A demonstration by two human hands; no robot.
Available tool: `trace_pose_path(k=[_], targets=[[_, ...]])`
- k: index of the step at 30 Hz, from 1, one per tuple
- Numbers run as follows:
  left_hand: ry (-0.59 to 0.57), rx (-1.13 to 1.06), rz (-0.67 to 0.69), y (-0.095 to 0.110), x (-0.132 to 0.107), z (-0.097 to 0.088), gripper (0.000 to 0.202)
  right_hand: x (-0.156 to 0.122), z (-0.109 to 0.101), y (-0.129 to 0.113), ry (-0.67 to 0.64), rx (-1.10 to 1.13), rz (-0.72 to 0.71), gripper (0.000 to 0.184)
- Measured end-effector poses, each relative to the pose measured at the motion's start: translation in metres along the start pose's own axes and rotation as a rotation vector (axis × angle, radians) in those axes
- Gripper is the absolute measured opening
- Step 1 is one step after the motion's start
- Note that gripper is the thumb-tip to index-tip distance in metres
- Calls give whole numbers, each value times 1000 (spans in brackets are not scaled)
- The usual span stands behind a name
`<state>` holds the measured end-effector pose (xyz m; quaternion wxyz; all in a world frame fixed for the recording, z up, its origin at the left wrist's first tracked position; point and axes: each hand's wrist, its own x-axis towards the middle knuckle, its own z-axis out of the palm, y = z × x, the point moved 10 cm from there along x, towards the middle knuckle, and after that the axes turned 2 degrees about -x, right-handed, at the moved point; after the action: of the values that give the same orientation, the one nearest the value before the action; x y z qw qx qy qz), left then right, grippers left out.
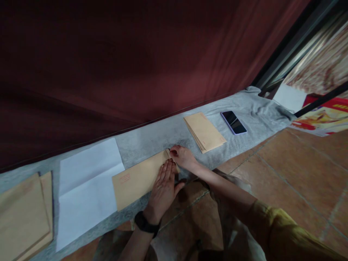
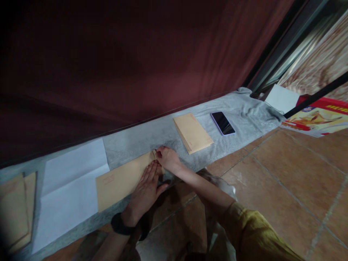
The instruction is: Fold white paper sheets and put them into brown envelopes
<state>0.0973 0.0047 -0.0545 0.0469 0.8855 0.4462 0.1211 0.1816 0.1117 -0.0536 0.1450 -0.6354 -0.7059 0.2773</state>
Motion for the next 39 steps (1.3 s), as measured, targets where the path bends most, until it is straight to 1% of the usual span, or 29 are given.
trace_pose_path(k=[6,8,10,12,14,15,17,19,21,23,27,32,34,39], targets=[[-5,-2,4,10,-2,3,73,5,7,-3,30,-5,50,23],[-12,-11,9,12,-3,3,74,5,7,-5,60,-9,55,23],[-26,-23,6,14,-4,4,73,4,3,-10,121,-12,16,26],[-43,-37,2,15,-4,3,68,2,-2,-24,189,-14,-109,31],[-60,-52,-2,18,-5,3,63,-3,-1,-46,195,13,-311,32],[-73,-60,-8,18,-6,3,60,-7,4,-56,161,34,-418,31],[-108,-80,-29,19,-8,5,52,-17,18,-73,43,67,-590,28],[-141,-98,-64,19,-10,9,43,-27,33,-81,-75,64,-690,28],[-154,-114,-86,20,-13,11,41,-35,43,-82,-139,32,-735,33],[-144,-131,-93,21,-14,11,45,-39,47,-80,-142,-16,-748,39],[-100,-135,-83,23,-14,8,55,-36,47,-70,-85,-124,-741,45],[-41,-112,-33,26,-15,7,68,-18,43,-54,4,-198,-604,47],[-30,-91,-16,27,-17,7,69,-12,41,-51,15,-196,-573,47],[-34,-84,16,28,-18,5,64,-5,32,-52,14,-143,-518,47]])
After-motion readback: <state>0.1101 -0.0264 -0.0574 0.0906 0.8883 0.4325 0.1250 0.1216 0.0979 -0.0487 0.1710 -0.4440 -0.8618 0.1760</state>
